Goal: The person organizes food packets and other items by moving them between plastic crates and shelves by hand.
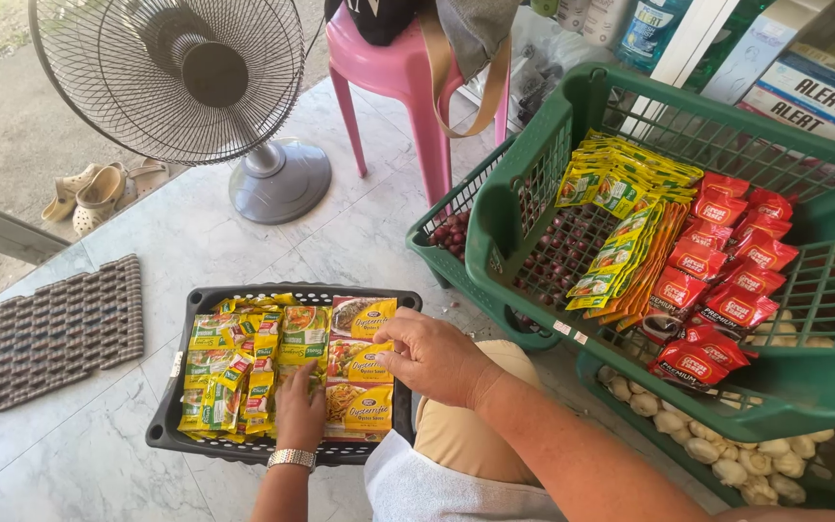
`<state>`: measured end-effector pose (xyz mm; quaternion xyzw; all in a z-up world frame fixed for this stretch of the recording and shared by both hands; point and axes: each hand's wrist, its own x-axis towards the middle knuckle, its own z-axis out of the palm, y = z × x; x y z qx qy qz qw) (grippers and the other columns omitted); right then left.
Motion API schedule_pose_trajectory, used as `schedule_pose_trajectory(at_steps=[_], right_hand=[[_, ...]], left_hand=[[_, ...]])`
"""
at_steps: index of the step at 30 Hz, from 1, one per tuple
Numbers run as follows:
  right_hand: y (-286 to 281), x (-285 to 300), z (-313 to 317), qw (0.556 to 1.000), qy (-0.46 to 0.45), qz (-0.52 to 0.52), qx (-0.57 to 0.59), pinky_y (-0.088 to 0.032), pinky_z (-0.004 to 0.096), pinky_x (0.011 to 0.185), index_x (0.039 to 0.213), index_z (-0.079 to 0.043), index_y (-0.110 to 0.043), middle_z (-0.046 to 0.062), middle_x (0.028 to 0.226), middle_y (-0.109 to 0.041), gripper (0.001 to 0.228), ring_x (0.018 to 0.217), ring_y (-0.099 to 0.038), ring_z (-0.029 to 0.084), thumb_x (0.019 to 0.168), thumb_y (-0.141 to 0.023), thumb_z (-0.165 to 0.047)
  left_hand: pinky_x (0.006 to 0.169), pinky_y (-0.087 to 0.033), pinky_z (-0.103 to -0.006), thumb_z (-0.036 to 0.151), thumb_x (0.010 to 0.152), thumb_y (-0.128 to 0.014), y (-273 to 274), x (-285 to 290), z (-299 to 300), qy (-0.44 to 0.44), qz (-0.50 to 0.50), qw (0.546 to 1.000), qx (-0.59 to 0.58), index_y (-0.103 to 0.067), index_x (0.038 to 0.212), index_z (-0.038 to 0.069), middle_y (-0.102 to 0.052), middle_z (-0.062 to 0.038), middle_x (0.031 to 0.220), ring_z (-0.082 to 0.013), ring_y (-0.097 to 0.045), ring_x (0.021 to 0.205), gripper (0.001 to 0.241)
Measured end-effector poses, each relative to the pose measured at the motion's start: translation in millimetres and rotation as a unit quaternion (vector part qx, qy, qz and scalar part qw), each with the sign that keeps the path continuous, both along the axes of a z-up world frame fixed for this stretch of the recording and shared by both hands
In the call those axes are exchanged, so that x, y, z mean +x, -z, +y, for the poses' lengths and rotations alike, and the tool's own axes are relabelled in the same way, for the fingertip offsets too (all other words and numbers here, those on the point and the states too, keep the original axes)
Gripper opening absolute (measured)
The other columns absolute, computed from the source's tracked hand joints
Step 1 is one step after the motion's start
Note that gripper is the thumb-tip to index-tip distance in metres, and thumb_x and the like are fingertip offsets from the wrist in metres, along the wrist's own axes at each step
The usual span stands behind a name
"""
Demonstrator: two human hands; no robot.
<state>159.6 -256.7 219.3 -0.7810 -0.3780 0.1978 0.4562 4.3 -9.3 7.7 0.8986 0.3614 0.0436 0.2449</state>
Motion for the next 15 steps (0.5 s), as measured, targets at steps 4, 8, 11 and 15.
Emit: schedule_pose_trajectory(at_steps=[4, 8, 11, 15], right_hand=[[4, 2, 1, 1.0, -0.003, 0.001, 0.006, -0.057, 0.037, 0.077, 0.107, -0.007, -0.07, 0.008, 0.097, -0.067, 0.026, 0.083, -0.07, 0.023, 0.09, -0.068, -0.027], [3, 2, 2, 1.0, -0.01, -0.007, 0.019, -0.057, 0.037, 0.077, 0.106, -0.007, -0.07, 0.009, 0.097, -0.067, 0.025, 0.083, -0.07, 0.023, 0.089, -0.069, -0.026], [1, 2, 3, 1.0, -0.01, -0.001, 0.017, -0.057, 0.037, 0.077, 0.105, -0.007, -0.07, 0.009, 0.095, -0.067, 0.025, 0.083, -0.07, 0.024, 0.088, -0.07, -0.025], [3, 2, 3, 1.0, -0.006, 0.001, 0.017, -0.057, 0.037, 0.076, 0.104, -0.008, -0.07, 0.008, 0.094, -0.068, 0.023, 0.081, -0.07, 0.023, 0.088, -0.069, -0.024]], left_hand=[[0.101, -0.05, -0.0418, 0.007, 0.092, -0.059, 25, 1, 7, 0.06, -0.136, 0.988, -0.041, -0.063, 0.135, 0.015, -0.072, -0.012, 0.128, -0.0286, -0.064, 0.119, 0.044], [0.088, -0.057, -0.0339, 0.012, 0.096, -0.055, 34, 11, 10, -0.008, -0.143, 0.967, -0.21, -0.063, 0.138, 0.012, -0.076, -0.011, 0.121, -0.0184, -0.073, 0.103, 0.042], [0.082, -0.057, -0.0323, 0.021, 0.1, -0.059, 41, 15, 14, -0.06, -0.151, 0.941, -0.297, -0.061, 0.14, 0.009, -0.074, -0.013, 0.123, -0.0189, -0.069, 0.098, 0.042], [0.088, -0.056, -0.0323, 0.023, 0.099, -0.059, 52, 20, 17, -0.037, -0.189, 0.927, -0.322, -0.059, 0.139, 0.005, -0.071, -0.014, 0.128, -0.0172, -0.069, 0.106, 0.044]])
